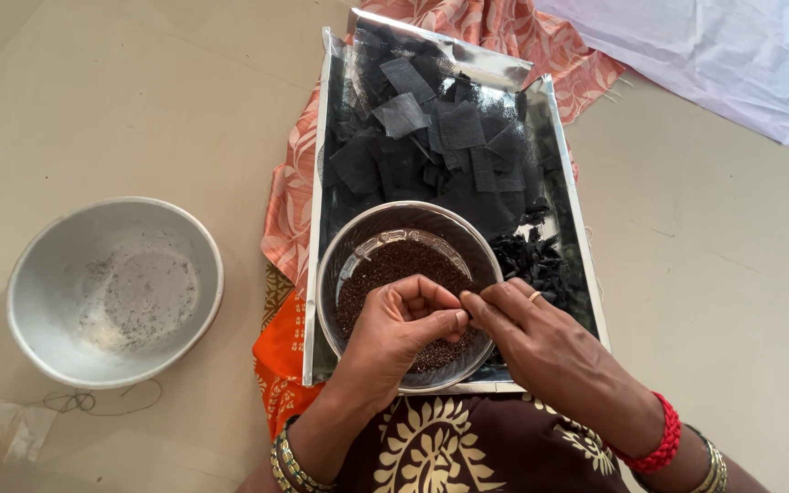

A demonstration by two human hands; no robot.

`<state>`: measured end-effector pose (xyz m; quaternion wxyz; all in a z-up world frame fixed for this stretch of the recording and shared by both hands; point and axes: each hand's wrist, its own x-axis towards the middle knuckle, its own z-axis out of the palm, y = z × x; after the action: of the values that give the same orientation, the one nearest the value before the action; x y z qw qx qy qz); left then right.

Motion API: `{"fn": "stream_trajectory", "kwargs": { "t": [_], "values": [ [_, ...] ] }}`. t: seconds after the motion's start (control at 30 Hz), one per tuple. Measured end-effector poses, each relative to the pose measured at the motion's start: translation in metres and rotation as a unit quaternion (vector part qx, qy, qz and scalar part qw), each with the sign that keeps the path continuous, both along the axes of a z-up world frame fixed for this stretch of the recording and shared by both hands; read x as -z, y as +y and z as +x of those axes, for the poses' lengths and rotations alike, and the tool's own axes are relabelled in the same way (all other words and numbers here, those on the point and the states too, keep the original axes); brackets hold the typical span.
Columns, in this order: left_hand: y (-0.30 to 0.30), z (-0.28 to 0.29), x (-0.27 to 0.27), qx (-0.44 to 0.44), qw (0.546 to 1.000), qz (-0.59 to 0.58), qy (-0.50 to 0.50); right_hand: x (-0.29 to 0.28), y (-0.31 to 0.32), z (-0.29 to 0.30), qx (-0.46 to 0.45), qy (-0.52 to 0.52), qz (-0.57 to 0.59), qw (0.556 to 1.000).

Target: Rolling small black rectangular pieces of material with seeds or grains inside.

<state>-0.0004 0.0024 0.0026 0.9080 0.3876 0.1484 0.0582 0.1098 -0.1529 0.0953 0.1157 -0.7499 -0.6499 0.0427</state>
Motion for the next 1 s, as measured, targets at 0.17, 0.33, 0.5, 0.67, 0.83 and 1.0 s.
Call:
{"fn": "stream_trajectory", "kwargs": {
  "t": [0.17, 0.33, 0.5, 0.67, 0.83, 1.0],
  "values": [
    [0.002, -0.003, -0.018, 0.006, 0.991, 0.136, -0.008, 0.01, -0.002, 0.007, 0.029, 0.02, -0.028, 0.999],
    [-0.004, -0.008, -0.032, -0.032, 0.953, 0.289, -0.089, 0.021, -0.011, 0.018, 0.208, 0.482, -0.052, 0.849],
    [-0.017, -0.006, -0.025, -0.104, 0.903, 0.407, -0.092, 0.046, -0.017, 0.014, 0.267, 0.79, 0.022, 0.551],
    [-0.007, 0.0, -0.015, -0.039, 0.984, 0.173, 0.028, -0.004, 0.005, -0.007, 0.161, 0.271, 0.041, 0.948],
    [0.002, 0.0, 0.0, 0.008, 1.0, -0.021, 0.003, -0.003, 0.001, -0.013, 0.008, -0.047, 0.08, 0.996],
    [0.001, 0.001, -0.002, 0.044, 0.998, -0.052, 0.012, 0.006, -0.007, -0.006, 0.002, -0.064, -0.017, 0.998]
  ]
}}
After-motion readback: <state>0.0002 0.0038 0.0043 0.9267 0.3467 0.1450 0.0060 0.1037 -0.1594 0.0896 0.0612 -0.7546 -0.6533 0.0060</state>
